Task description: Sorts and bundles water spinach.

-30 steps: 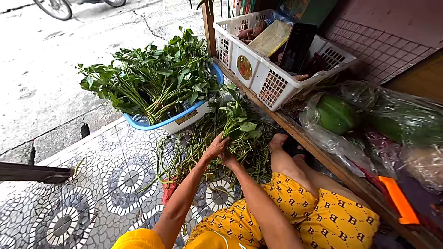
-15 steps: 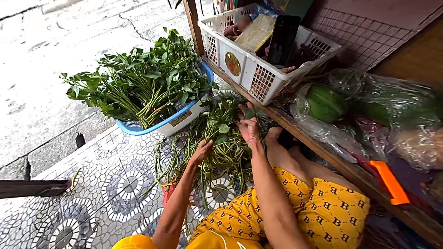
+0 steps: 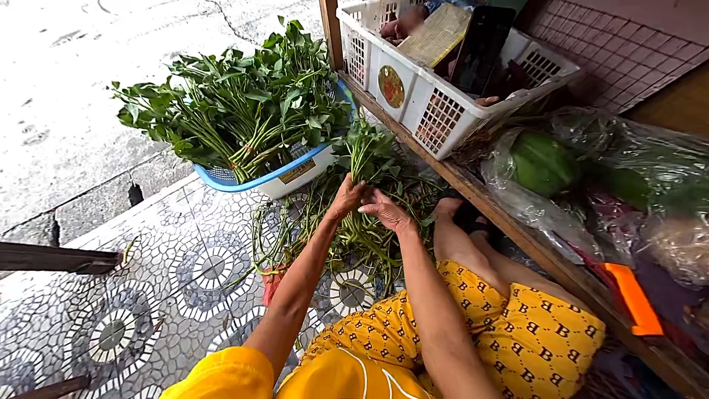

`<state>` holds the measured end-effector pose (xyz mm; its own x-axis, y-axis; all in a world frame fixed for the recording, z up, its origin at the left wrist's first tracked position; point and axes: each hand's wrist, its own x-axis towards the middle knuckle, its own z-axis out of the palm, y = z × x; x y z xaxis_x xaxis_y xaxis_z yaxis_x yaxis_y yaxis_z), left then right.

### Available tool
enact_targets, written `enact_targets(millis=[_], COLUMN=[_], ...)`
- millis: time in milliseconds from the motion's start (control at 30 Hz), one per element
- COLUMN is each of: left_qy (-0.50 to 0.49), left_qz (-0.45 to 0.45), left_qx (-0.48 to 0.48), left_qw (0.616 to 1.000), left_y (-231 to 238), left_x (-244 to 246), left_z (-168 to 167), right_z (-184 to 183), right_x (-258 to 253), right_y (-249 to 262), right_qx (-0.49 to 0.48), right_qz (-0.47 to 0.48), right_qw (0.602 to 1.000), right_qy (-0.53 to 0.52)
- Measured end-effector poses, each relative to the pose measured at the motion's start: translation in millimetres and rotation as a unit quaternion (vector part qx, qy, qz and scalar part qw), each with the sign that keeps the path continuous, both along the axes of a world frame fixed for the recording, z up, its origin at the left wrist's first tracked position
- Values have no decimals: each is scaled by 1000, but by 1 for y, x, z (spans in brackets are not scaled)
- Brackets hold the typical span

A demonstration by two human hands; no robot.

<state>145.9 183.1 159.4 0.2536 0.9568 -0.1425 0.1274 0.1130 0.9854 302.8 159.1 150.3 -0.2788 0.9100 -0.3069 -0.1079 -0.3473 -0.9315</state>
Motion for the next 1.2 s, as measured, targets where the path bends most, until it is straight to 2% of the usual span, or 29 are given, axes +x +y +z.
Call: enact_targets(millis=[100,233,367,433,500,533,600,700,767,867,933,1000,1033,1067,1200], left_qy=[21,123,169,185,270,330,402,400,336,242,274,379,400,393,232], left_qz=[-36,-89,-151,-76,38,52,5,-51,-45,67,120,64,34,23,58], left_qx=[-14,30,-8,-35,-68,-99,-135,-66,-25,-6,6,-41,-69,-85,-103], left_qw=[999,988,974,979,960,937,906,913,941,968,954,922,913,915,966], left_y=[10,0,23,32,32,27,20,15,9,-3,-9,-10,-14,-19,-43], left_x=[30,31,14,-15,-49,-66,-91,-96,-91,-89,-99,-115,-122,-129,-141], left_z=[-10,-36,-38,-61,-97,-113,-137,-125,-97,-40,-21,-28,-40,-49,-62], right_z=[-12,-50,-64,-57,-51,-50,-53,-52,-52,-46,-43,-42,-43,-44,-52], right_x=[-13,-24,-32,-29,-22,-20,-17,-18,-18,-19,-21,-24,-26,-28,-33], right_y=[-4,-10,-5,0,4,5,7,5,2,4,4,4,3,3,1], right_qx=[41,-15,-98,-151,-209,-232,-258,-251,-243,-234,-226,-223,-224,-224,-230], right_qz=[-61,-125,-161,-244,-326,-368,-446,-529,-544,-536,-520,-497,-486,-475,-428], right_qw=[997,992,981,957,922,900,855,804,796,805,818,833,840,846,866], right_qy=[-28,25,50,35,17,21,53,105,111,101,92,93,93,93,116])
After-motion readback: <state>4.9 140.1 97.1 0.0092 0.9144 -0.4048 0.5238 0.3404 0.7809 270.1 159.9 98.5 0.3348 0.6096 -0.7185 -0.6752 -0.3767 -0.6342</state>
